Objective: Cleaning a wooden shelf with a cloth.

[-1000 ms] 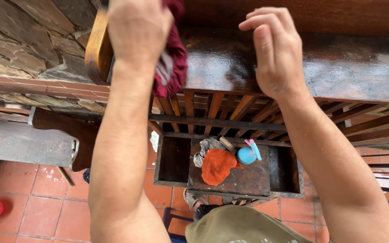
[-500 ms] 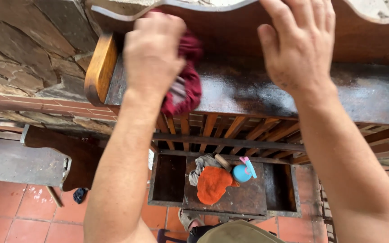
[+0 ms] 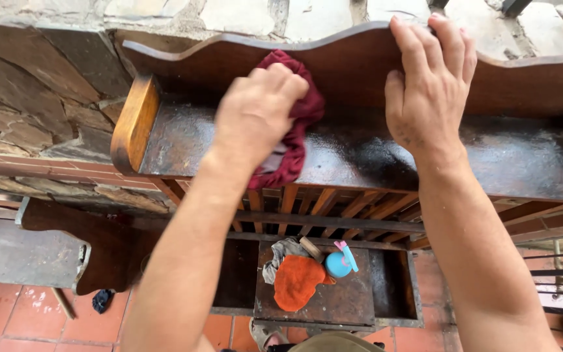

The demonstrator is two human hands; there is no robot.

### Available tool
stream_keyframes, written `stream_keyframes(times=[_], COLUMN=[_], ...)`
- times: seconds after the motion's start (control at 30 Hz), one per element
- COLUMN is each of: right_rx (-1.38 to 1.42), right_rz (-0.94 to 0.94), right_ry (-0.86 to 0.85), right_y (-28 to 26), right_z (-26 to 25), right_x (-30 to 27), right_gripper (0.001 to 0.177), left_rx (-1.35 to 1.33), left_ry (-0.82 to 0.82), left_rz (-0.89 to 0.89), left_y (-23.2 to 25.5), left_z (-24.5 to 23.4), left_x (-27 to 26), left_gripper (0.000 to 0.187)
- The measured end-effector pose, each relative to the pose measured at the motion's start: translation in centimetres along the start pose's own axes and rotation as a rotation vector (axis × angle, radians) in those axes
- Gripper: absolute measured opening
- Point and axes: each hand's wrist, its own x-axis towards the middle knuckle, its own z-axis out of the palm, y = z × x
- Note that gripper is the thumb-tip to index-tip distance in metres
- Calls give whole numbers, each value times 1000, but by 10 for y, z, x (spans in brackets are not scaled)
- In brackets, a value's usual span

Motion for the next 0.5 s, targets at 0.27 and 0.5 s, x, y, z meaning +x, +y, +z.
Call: stream_keyframes(times=[0.27,0.5], right_rx=[25,20], right_rz=[18,5], right_ry=[-11,11], right_y=[-1,0], right_z=[3,-1], right_x=[1,1], right_gripper=[63,65], left_rx=[0,-28], left_ry=[13,-5], left_rz=[-258,82], left_y=[-16,34], left_z=[6,0], left_x=[6,31], left_gripper=[43,26])
